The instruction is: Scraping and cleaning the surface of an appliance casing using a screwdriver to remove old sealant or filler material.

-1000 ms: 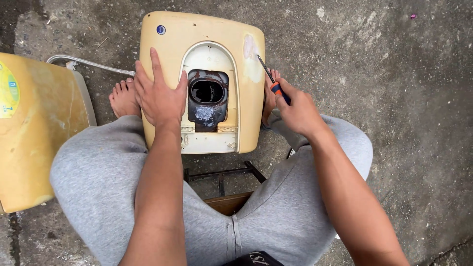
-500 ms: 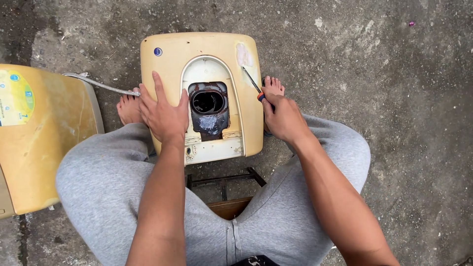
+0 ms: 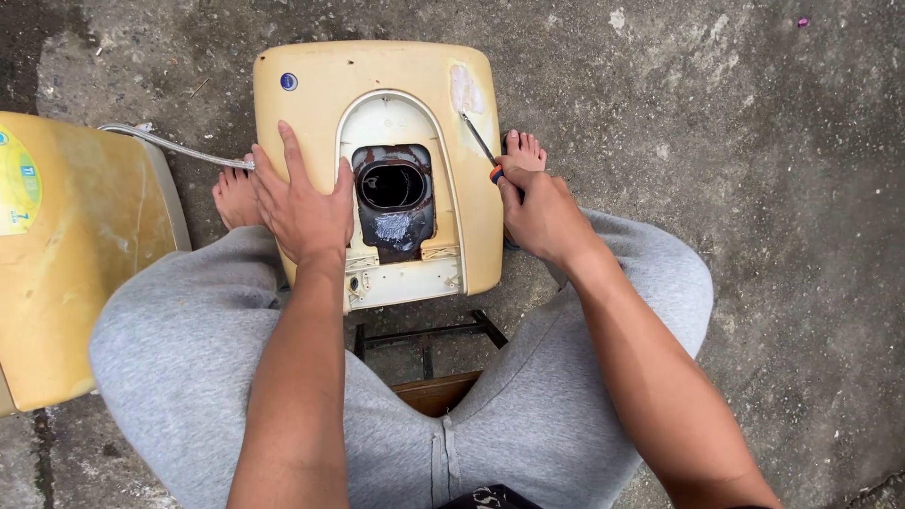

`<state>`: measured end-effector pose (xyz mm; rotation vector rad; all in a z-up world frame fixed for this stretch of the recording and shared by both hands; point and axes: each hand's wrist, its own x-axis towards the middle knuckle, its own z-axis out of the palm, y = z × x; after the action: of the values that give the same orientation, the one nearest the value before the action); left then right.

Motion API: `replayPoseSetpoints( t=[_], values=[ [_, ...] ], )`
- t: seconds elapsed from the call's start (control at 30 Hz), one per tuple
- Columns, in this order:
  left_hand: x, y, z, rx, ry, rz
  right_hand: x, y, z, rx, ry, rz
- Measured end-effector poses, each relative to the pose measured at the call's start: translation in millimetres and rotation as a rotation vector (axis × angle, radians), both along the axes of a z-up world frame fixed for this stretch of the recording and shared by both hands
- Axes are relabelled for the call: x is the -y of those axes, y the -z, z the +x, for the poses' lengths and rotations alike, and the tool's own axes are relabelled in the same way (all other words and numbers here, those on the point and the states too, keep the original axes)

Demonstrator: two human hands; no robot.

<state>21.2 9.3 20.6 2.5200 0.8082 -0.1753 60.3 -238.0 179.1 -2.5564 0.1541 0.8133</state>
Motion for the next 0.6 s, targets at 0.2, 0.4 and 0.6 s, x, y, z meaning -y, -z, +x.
replayPoseSetpoints(
  t=[0.2, 0.4, 0.6],
  values=[
    [-1, 8, -5, 0.021, 0.002, 0.027, -4, 3, -7, 0.077, -0.062, 0.03],
    [-5, 6, 6, 0.047, -0.012, 0.046, -12, -2, 6, -0.036, 0.001, 0.013],
    [-1, 10, -3, 0.055, -0.002, 0.082, -26, -18, 0, -0.044, 0.013, 0.021]
  ],
)
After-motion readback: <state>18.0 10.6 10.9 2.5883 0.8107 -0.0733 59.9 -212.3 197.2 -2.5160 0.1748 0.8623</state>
